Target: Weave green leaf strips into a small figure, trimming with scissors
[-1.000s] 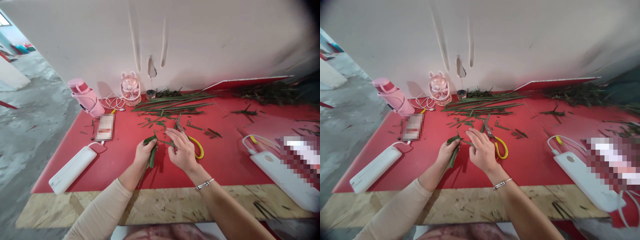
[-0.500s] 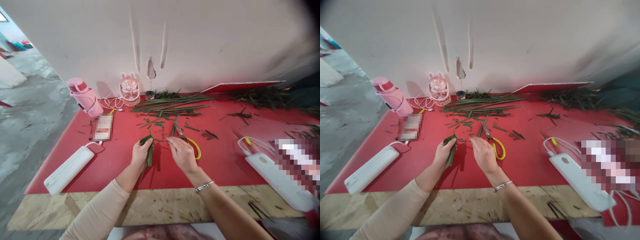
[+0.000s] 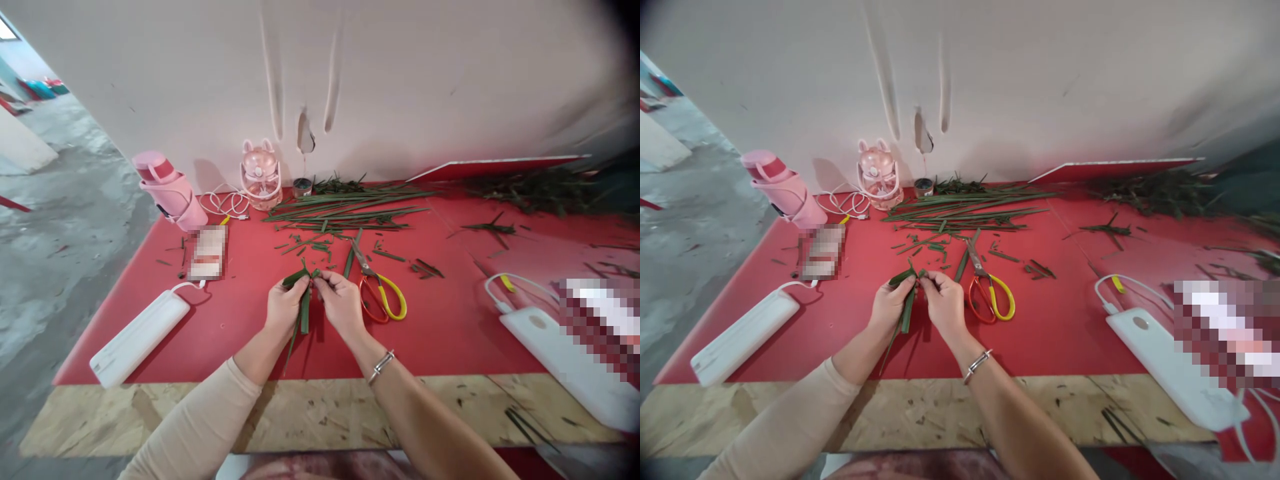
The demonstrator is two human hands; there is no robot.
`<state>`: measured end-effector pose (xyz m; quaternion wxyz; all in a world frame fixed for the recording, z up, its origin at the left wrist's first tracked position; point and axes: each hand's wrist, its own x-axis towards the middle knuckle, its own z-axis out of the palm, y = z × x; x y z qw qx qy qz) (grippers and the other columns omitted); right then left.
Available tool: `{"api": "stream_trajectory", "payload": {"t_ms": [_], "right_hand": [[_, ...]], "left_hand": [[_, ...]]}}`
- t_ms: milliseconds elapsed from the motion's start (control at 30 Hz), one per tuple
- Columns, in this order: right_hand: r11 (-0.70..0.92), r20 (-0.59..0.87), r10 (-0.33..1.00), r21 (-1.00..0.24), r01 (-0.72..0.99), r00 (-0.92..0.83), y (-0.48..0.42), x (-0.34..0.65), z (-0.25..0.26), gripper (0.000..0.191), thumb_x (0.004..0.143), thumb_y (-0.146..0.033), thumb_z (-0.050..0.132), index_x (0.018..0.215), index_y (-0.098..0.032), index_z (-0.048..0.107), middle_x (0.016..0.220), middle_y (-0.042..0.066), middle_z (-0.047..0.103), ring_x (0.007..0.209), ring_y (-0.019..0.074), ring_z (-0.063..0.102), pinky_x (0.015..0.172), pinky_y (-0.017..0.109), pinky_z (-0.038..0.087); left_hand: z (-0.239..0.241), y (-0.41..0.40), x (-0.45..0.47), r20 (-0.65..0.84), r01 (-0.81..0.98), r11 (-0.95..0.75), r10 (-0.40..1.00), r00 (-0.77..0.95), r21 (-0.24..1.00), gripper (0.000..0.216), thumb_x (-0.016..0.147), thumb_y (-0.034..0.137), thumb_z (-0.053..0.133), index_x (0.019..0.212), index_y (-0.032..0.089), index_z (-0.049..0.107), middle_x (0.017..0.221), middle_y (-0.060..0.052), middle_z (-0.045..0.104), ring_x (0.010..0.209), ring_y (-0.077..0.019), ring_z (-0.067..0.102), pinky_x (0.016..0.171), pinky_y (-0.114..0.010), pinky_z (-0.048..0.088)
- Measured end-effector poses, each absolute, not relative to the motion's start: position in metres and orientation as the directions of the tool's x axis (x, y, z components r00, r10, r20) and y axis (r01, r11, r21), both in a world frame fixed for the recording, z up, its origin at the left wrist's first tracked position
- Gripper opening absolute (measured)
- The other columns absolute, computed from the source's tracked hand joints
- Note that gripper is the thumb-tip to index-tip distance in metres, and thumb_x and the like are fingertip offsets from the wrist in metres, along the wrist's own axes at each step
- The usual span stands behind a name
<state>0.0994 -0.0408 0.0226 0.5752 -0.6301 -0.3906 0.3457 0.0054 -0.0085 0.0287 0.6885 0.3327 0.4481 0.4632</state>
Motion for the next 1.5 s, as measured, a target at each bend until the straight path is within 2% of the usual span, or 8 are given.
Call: {"api": "stream_trajectory", "payload": {"t_ms": [200, 367, 533, 667, 933, 1267, 1400, 1500], "right_hand": [[0.153, 0.270, 0.884, -0.939, 0.309, 0.381, -0.046, 0.101, 0.027, 0.015, 0.081, -0.025, 0.053, 0.085, -0.020, 0.067, 0.081, 0.004, 0.065, 0.076, 0.0162, 0.061, 0.071, 0.028, 0.048], [0.151, 0.313, 0.858, -0.911, 0.383, 0.406, -0.046, 0.102, 0.030, 0.011, 0.079, -0.025, 0.057, 0.077, -0.019, 0.066, 0.074, 0.003, 0.064, 0.068, 0.0146, 0.060, 0.064, 0.026, 0.049], [0.196, 0.460, 0.821, -0.783, 0.590, 0.338, -0.046, 0.102, 0.030, 0.015, 0.083, -0.021, 0.050, 0.079, -0.020, 0.065, 0.075, 0.004, 0.064, 0.071, 0.0153, 0.060, 0.070, 0.027, 0.049], [0.197, 0.497, 0.820, -0.712, 0.674, 0.285, -0.046, 0.101, 0.031, 0.017, 0.085, -0.020, 0.048, 0.082, -0.018, 0.064, 0.078, 0.006, 0.064, 0.075, 0.0154, 0.060, 0.073, 0.027, 0.048], [0.056, 0.372, 0.825, -0.803, 0.594, 0.425, -0.046, 0.106, 0.029, 0.015, 0.083, -0.024, 0.050, 0.080, -0.018, 0.063, 0.073, 0.005, 0.066, 0.067, 0.0161, 0.061, 0.065, 0.026, 0.047], [0.174, 0.397, 0.826, -0.855, 0.489, 0.399, -0.047, 0.105, 0.026, 0.014, 0.082, -0.026, 0.051, 0.082, -0.021, 0.064, 0.094, 0.007, 0.067, 0.087, 0.0187, 0.062, 0.080, 0.032, 0.048], [0.136, 0.322, 0.872, -0.882, 0.451, 0.368, -0.048, 0.107, 0.025, 0.013, 0.081, -0.028, 0.054, 0.083, -0.021, 0.065, 0.086, 0.005, 0.069, 0.080, 0.0181, 0.064, 0.074, 0.029, 0.049], [0.161, 0.371, 0.847, -0.862, 0.481, 0.381, -0.050, 0.107, 0.026, 0.011, 0.081, -0.025, 0.054, 0.082, -0.020, 0.064, 0.084, 0.004, 0.068, 0.079, 0.0169, 0.063, 0.074, 0.028, 0.048]], "left_hand": [[0.020, -0.009, 0.005, -0.219, -0.316, 0.244, 0.969, 0.114, 0.917, 0.021, 0.063, 0.030, 0.068, 0.075, 0.012, 0.067, 0.066, -0.001, 0.064, 0.058, -0.0080, 0.054, 0.060, -0.020, 0.043], [0.015, -0.011, 0.004, -0.148, -0.200, 0.166, 0.984, 0.103, 0.966, 0.020, 0.065, 0.030, 0.066, 0.076, 0.013, 0.067, 0.068, -0.002, 0.065, 0.063, -0.0102, 0.056, 0.064, -0.023, 0.045], [0.018, -0.013, 0.004, -0.090, -0.152, 0.109, 0.988, 0.126, 0.982, 0.023, 0.068, 0.031, 0.064, 0.081, 0.013, 0.068, 0.075, -0.004, 0.067, 0.069, -0.0129, 0.059, 0.070, -0.025, 0.047], [0.021, -0.014, 0.003, -0.079, -0.037, 0.083, 0.991, 0.105, 0.996, 0.022, 0.067, 0.032, 0.064, 0.076, 0.012, 0.069, 0.067, -0.003, 0.066, 0.063, -0.0127, 0.057, 0.063, -0.024, 0.046], [0.022, -0.016, 0.003, -0.027, 0.021, 0.024, 0.989, 0.146, 0.999, 0.020, 0.069, 0.031, 0.064, 0.078, 0.015, 0.071, 0.070, -0.003, 0.068, 0.064, -0.0126, 0.058, 0.065, -0.024, 0.046], [0.020, -0.012, 0.004, -0.184, -0.198, 0.225, 0.961, 0.208, 0.954, 0.026, 0.066, 0.034, 0.066, 0.083, 0.014, 0.070, 0.078, -0.005, 0.070, 0.067, -0.0127, 0.060, 0.069, -0.025, 0.047], [0.021, -0.011, 0.003, -0.178, -0.158, 0.216, 0.958, 0.225, 0.964, 0.025, 0.065, 0.034, 0.068, 0.080, 0.014, 0.069, 0.076, -0.004, 0.070, 0.065, -0.0118, 0.059, 0.066, -0.023, 0.046], [0.022, -0.012, 0.004, -0.154, -0.149, 0.188, 0.965, 0.212, 0.971, 0.025, 0.065, 0.033, 0.068, 0.082, 0.014, 0.068, 0.076, -0.004, 0.069, 0.066, -0.0113, 0.060, 0.067, -0.023, 0.046]]}}
